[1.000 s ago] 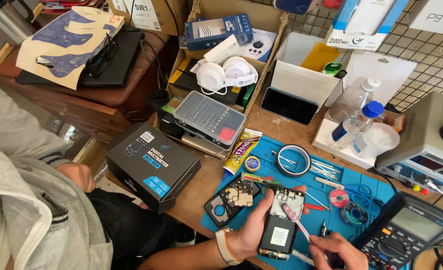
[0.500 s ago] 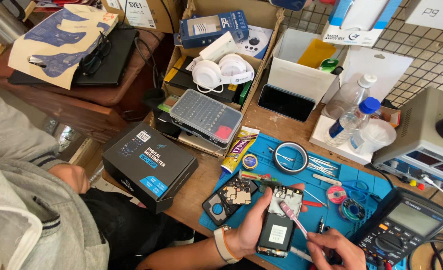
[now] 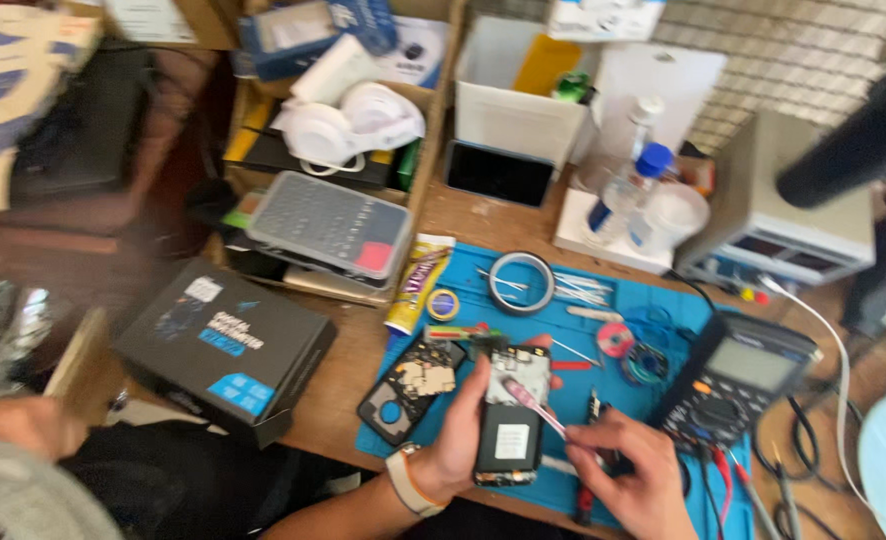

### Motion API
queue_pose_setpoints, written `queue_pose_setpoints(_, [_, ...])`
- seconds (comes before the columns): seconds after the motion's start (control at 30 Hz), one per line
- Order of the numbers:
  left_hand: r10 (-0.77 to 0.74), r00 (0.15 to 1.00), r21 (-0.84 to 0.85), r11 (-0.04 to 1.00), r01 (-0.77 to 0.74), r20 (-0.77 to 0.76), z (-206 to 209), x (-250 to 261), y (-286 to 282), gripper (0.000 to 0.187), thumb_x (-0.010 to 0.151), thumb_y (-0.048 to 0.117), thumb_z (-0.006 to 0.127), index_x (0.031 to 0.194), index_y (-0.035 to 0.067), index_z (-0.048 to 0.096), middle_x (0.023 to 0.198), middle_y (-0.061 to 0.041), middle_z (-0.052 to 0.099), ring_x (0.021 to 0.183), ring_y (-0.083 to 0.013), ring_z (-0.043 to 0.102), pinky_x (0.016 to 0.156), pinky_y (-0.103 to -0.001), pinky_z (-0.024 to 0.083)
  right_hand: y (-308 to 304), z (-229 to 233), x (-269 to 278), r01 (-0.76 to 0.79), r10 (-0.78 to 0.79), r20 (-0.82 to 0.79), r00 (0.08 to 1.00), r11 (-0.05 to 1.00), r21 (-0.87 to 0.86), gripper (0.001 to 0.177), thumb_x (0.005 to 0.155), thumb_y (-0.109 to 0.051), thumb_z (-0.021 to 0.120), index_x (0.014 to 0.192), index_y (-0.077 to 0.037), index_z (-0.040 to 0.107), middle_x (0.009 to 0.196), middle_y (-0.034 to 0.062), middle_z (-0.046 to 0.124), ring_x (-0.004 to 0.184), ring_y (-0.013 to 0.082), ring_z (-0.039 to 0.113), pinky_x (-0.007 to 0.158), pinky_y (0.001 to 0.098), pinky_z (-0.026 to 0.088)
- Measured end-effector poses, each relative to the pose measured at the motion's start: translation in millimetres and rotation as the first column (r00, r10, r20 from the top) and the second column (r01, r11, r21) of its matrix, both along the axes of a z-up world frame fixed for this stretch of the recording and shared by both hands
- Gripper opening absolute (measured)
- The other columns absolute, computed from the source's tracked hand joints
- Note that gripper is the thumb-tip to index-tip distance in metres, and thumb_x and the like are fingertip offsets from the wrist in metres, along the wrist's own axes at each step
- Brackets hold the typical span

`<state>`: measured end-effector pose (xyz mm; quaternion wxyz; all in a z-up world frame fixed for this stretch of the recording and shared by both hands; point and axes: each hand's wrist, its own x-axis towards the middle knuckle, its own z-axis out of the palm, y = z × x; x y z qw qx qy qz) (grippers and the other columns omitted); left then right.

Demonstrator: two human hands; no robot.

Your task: The person cleans a small electronic component and the interior of a disassembled mobile phone using a toothbrush. They wipe the component and then scrub the phone's internal surfaces, including around the battery and circuit board.

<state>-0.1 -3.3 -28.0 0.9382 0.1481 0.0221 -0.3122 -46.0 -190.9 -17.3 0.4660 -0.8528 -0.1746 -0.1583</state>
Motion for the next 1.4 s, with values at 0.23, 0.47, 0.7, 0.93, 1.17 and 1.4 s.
queue_pose_setpoints(0.23, [-0.002,1.0,0.044,0.999,0.001,0.025,9.7,0.1,0.7,0.071,0.093,0.054,0.042,0.146,0.007,0.044,0.108,-0.017,0.064,0.08,-0.0247,0.067,0.072,-0.033,0.054,5.1,18.7,3.1,0.003,-0.002,0.014,1.0,0.999,-0.035,0.007,0.082,-0.019,0.071,0.088,-0.016,0.069,0.062,-0.0023,0.058,0.05,0.0125,0.052,0.051,0.0251,0.041])
queue_pose_setpoints(0.47, [0.01,0.994,0.141,0.99,-0.025,0.109,12.0,0.1,3.3,0.073,0.092,0.056,0.042,0.145,0.006,0.042,0.112,-0.017,0.063,0.084,-0.0216,0.064,0.076,-0.033,0.053,5.3,21.0,3.7,-0.101,0.101,0.019,0.995,0.995,0.014,0.008,0.085,-0.02,0.069,0.089,-0.013,0.066,0.076,-0.0006,0.069,0.057,0.016,0.058,0.056,0.0277,0.045])
queue_pose_setpoints(0.7, [0.009,0.997,0.299,0.954,-0.033,0.081,2.4,5.1,-3.3,0.084,0.09,0.065,0.034,0.132,-0.005,0.055,0.105,-0.028,0.068,0.077,-0.029,0.071,0.053,-0.033,0.059,11.3,21.4,12.2,-0.076,0.067,0.069,0.995,0.988,0.135,0.008,0.079,-0.016,0.076,0.084,-0.01,0.075,0.057,0.0048,0.063,0.042,0.0209,0.053,0.043,0.032,0.045])
queue_pose_setpoints(0.93, [-0.06,0.997,0.315,0.948,0.041,0.05,17.7,8.1,-4.3,0.081,0.09,0.066,0.037,0.115,-0.007,0.064,0.089,-0.028,0.07,0.067,-0.0254,0.071,0.049,-0.032,0.058,7.3,14.7,11.4,0.101,-0.105,0.08,0.991,0.994,0.046,0.012,0.08,-0.011,0.074,0.091,-0.01,0.074,0.06,0.0014,0.064,0.045,0.0184,0.056,0.046,0.0298,0.047])
queue_pose_setpoints(1.17, [-0.039,0.998,0.366,0.93,0.018,0.049,20.3,0.5,-3.2,0.082,0.089,0.065,0.041,0.122,-0.007,0.062,0.101,-0.027,0.069,0.079,-0.0296,0.071,0.063,-0.039,0.06,10.6,17.4,15.9,0.074,-0.074,0.168,0.983,0.997,0.003,0.01,0.082,-0.011,0.072,0.092,-0.009,0.074,0.063,0.0034,0.065,0.048,0.0204,0.059,0.046,0.0297,0.048])
queue_pose_setpoints(1.4, [-0.035,0.998,0.368,0.93,0.014,0.052,5.1,3.7,-4.2,0.085,0.089,0.067,0.036,0.124,-0.006,0.061,0.104,-0.03,0.069,0.081,-0.0364,0.071,0.062,-0.043,0.061,13.1,23.5,15.8,-0.007,0.003,0.06,0.998,0.998,0.069,0.009,0.081,-0.01,0.073,0.09,-0.01,0.074,0.059,0.0045,0.062,0.046,0.0222,0.057,0.045,0.0308,0.048])
